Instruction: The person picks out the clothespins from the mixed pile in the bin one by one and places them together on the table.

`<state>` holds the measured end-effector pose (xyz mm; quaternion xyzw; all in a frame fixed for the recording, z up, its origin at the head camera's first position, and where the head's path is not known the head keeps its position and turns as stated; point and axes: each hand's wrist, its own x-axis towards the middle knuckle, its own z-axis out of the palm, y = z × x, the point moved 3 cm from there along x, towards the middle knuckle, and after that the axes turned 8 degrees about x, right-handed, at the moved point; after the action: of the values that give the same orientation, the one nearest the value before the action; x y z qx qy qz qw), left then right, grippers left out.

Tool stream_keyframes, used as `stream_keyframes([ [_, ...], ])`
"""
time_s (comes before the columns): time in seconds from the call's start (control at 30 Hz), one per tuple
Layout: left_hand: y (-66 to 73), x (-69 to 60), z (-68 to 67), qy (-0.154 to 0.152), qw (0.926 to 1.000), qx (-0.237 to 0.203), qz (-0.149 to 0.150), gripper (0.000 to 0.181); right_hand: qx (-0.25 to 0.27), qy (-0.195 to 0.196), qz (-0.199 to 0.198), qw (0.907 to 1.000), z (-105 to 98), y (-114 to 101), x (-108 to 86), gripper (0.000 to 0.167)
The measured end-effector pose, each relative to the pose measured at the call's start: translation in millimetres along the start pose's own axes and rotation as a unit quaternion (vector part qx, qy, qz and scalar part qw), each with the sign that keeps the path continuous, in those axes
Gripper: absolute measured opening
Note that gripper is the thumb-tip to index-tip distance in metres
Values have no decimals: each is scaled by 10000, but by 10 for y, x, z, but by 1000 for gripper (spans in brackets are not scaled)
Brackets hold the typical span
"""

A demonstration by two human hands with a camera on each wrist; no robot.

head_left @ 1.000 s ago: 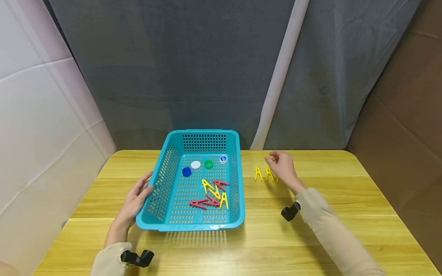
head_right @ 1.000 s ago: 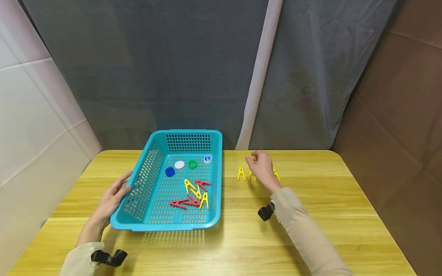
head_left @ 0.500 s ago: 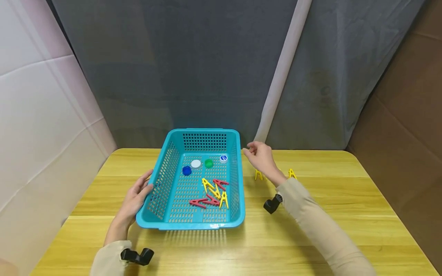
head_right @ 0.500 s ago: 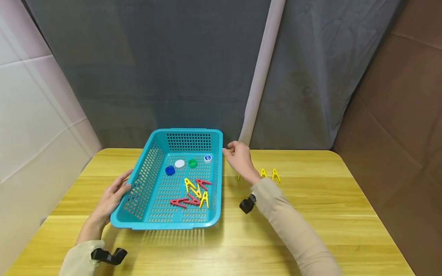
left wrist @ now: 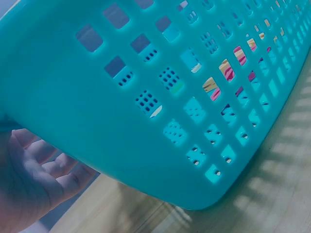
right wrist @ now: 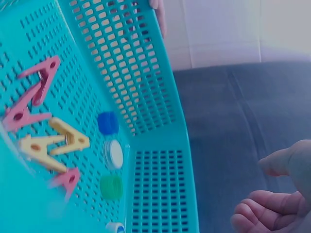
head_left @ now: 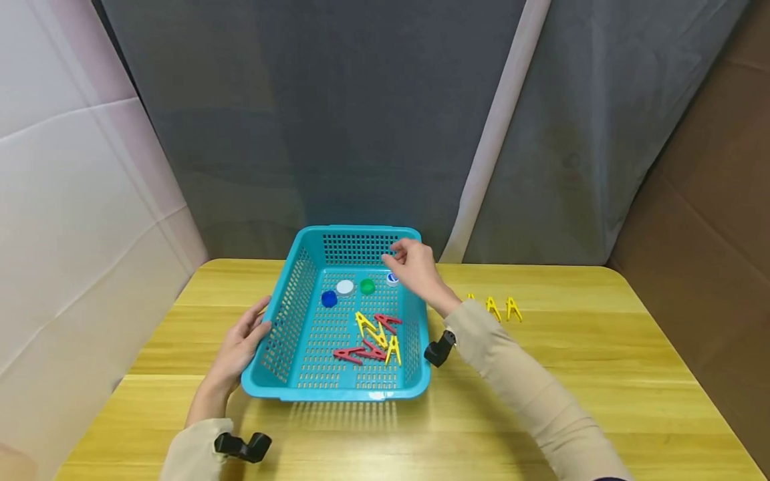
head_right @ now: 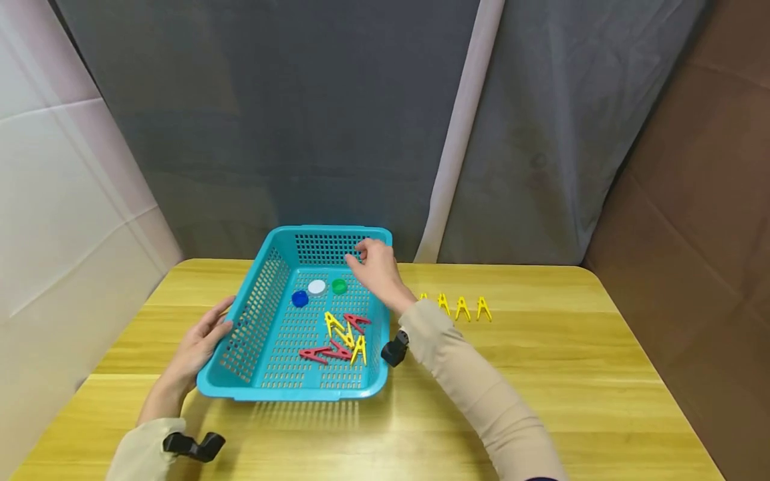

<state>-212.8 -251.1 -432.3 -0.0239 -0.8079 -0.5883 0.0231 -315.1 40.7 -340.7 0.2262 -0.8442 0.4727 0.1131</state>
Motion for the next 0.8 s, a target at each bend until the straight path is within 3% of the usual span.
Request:
stream_keyframes([
  [0.37,-1,18,-4,19,10000,-36,-47,52,78,-338,594,9976,338,-85,97,28],
  [0.8,-10,10,-16,-14,10000,-6,19,53,144,-818,1253,9886,698,4,96,29],
])
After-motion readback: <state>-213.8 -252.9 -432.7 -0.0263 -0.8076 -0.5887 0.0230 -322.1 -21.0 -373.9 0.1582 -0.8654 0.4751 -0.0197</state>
